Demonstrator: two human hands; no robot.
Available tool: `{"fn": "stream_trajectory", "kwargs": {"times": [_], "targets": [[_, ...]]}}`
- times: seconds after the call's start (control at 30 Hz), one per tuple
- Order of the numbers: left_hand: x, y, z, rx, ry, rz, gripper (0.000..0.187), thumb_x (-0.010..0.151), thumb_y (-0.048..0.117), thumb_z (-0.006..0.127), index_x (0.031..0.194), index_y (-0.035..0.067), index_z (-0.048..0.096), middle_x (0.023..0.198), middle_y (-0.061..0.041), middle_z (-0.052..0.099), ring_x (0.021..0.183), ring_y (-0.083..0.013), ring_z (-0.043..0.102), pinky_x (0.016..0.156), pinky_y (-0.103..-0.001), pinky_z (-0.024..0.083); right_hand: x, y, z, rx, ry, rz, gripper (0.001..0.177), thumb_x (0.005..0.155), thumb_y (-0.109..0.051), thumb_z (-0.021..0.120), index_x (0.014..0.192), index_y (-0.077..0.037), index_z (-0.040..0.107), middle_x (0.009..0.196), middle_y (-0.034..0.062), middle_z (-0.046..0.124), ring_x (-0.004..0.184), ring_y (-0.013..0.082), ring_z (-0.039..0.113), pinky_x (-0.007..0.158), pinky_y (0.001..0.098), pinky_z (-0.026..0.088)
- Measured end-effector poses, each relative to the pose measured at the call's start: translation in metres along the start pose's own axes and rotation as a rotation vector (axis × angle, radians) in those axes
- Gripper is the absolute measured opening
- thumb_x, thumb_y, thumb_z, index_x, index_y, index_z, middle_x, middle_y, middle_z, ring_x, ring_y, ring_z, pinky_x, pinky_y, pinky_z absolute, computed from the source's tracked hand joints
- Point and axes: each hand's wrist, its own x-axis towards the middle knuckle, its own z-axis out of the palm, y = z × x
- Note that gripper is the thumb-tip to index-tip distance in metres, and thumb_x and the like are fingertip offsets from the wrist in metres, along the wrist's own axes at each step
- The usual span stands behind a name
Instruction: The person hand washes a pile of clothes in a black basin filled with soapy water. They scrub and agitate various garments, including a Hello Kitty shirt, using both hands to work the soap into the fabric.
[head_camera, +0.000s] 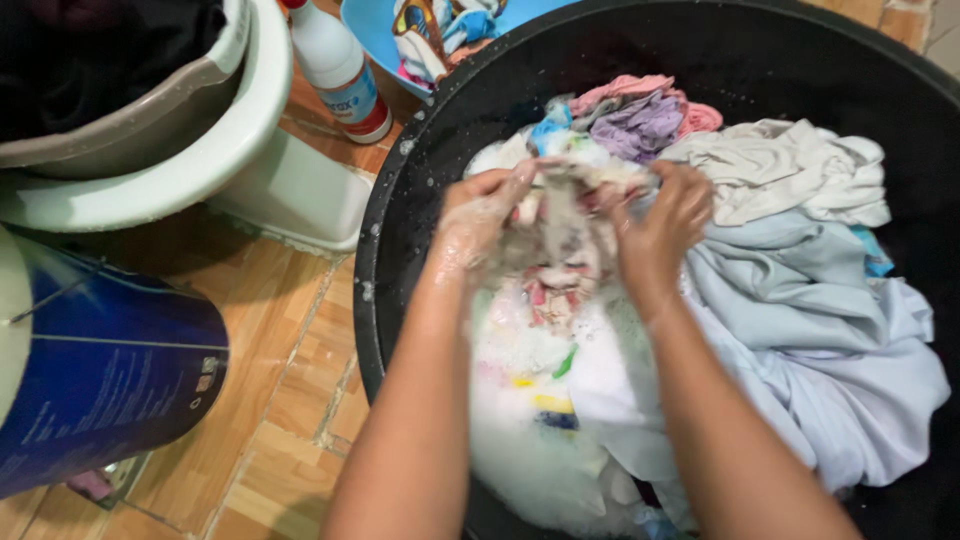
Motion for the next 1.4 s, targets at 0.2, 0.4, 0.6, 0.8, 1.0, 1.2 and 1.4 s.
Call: {"fn": "stream_trajectory", "kwargs": {"times": [0.2, 0.4, 0.6, 0.8, 1.0, 1.2, 1.4], "targets": [[0.006, 0.024, -0.001, -0.342, -0.147, 0.013, 0.022, 0.089, 0.025, 0.074, 0.098, 0.005, 0.073, 0.089, -0.008, 0.071, 0.08, -0.0204, 0.068, 0.072, -0.037, 0.06, -0.038, -0.017, 0.024, -0.162, -0.355, -0.09, 0.121, 0.051, -0.042, 0.091, 0.151, -0.001, 0.036, 0.149, 0.0248, 0.039, 0.141, 0.0425, 0.028, 0.112, 0.0565, 0.017], [0.011, 0.0, -0.044, -0.806, -0.116, -0.062, 0.027, 0.099, 0.031, 0.074, 0.112, 0.015, 0.058, 0.106, -0.007, 0.064, 0.099, -0.0295, 0.067, 0.09, -0.058, 0.062, -0.013, -0.006, -0.004, 0.626, -0.293, 0.077, 0.039, 0.083, -0.031, 0.069, 0.113, -0.007, 0.078, 0.149, 0.0113, 0.063, 0.151, 0.0309, 0.041, 0.122, 0.042, 0.036], [0.004, -0.086, 0.009, -1.266, -0.279, -0.405, 0.031, 0.09, 0.029, 0.05, 0.099, 0.001, 0.058, 0.093, -0.012, 0.061, 0.082, -0.0256, 0.068, 0.072, -0.037, 0.064, -0.047, -0.105, 0.014, 0.438, -0.091, -0.177, 0.016, 0.087, -0.013, 0.073, 0.096, 0.0, 0.075, 0.096, 0.008, 0.073, 0.089, 0.0149, 0.069, 0.084, 0.0306, 0.056], [0.014, -0.109, 0.036, -0.586, 0.166, -0.236, 0.029, 0.101, 0.024, 0.051, 0.097, 0.0, 0.067, 0.079, -0.014, 0.067, 0.063, -0.027, 0.066, 0.053, -0.039, 0.057, -0.023, -0.053, 0.007, 0.473, -0.029, 0.235, 0.005, 0.088, -0.007, 0.069, 0.084, -0.005, 0.067, 0.076, 0.0034, 0.067, 0.069, 0.0106, 0.059, 0.063, 0.0303, 0.051], [0.028, -0.076, 0.012, -0.836, -0.06, -0.193, 0.027, 0.098, 0.026, 0.057, 0.095, 0.002, 0.068, 0.074, -0.01, 0.069, 0.054, -0.0235, 0.067, 0.046, -0.037, 0.057, -0.032, -0.059, 0.029, 0.456, -0.011, 0.062, 0.018, 0.089, -0.014, 0.074, 0.081, -0.001, 0.065, 0.071, 0.0078, 0.059, 0.067, 0.0177, 0.055, 0.062, 0.0323, 0.047], [0.028, -0.044, -0.006, 0.092, 0.254, 0.066, 0.025, 0.094, 0.017, 0.07, 0.102, -0.007, 0.069, 0.082, -0.013, 0.068, 0.07, -0.0273, 0.066, 0.058, -0.046, 0.06, 0.004, -0.015, -0.001, -0.377, -0.066, -0.131, 0.037, 0.087, -0.02, 0.074, 0.122, -0.007, 0.071, 0.137, 0.0232, 0.054, 0.128, 0.0426, 0.048, 0.102, 0.0613, 0.038], [0.022, -0.138, 0.021, 0.957, 0.501, -0.039, 0.035, 0.09, 0.024, 0.061, 0.124, 0.015, 0.065, 0.118, -0.019, 0.066, 0.099, -0.0355, 0.066, 0.08, -0.046, 0.054, -0.068, 0.003, 0.051, -0.966, -0.341, -0.477, 0.078, 0.079, -0.016, 0.063, 0.155, -0.027, 0.05, 0.165, 0.0085, 0.032, 0.154, 0.0314, 0.018, 0.12, 0.0633, 0.007]]}}
